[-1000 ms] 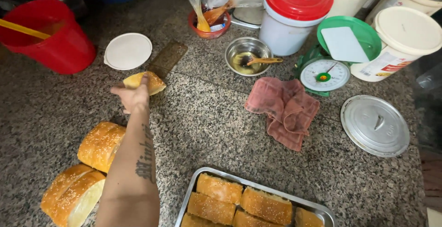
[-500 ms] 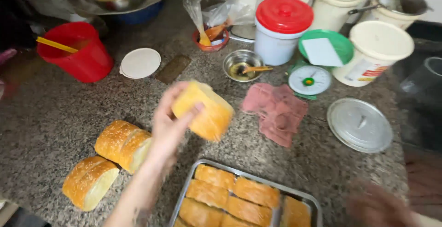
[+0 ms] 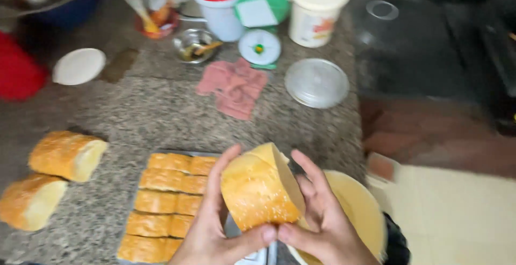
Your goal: The person takes sliced bread rolls from a tray, scoops a yellow mixture from a bowl with their hand, and stuffs it into the cut side of each roll. They then place the stuffed rolls back onto the metal tray in neat rows.
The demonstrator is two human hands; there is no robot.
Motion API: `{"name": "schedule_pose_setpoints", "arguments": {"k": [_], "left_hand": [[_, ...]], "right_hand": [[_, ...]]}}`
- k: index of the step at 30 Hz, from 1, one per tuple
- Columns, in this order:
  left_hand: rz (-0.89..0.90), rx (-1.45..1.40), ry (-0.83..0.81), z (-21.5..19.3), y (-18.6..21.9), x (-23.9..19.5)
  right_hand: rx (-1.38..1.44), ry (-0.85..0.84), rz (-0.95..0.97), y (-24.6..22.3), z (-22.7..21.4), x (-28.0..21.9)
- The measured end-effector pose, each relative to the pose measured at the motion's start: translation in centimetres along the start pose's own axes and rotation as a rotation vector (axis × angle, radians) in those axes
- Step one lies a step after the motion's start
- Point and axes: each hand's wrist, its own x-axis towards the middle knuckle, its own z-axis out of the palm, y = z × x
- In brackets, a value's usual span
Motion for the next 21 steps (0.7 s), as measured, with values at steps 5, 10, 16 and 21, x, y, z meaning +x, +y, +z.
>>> {"name": "schedule_pose_setpoints", "arguments": {"k": [5, 10, 16, 21], "left_hand": [[-0.193, 0.567, 0.133, 6.9, 1.1, 1.6], [-0.238, 1.182, -0.234, 9.7, -4.0, 4.0], [-0.573, 1.456, -0.545, 11.9, -9.3, 5.5], [-0.738, 1.488, -0.693, 12.0, -11.0, 6.1]], "right_hand": [[-0.252, 0.566, -0.058, -1.8, -9.9, -3.5], [-0.217, 1.045, 0.094, -9.6, -8.4, -6.1], [-0.175, 1.05, 0.178, -8.1, -12.6, -9.0], [-0.174, 1.009, 0.243, -7.3, -14.2, -9.1]]}}
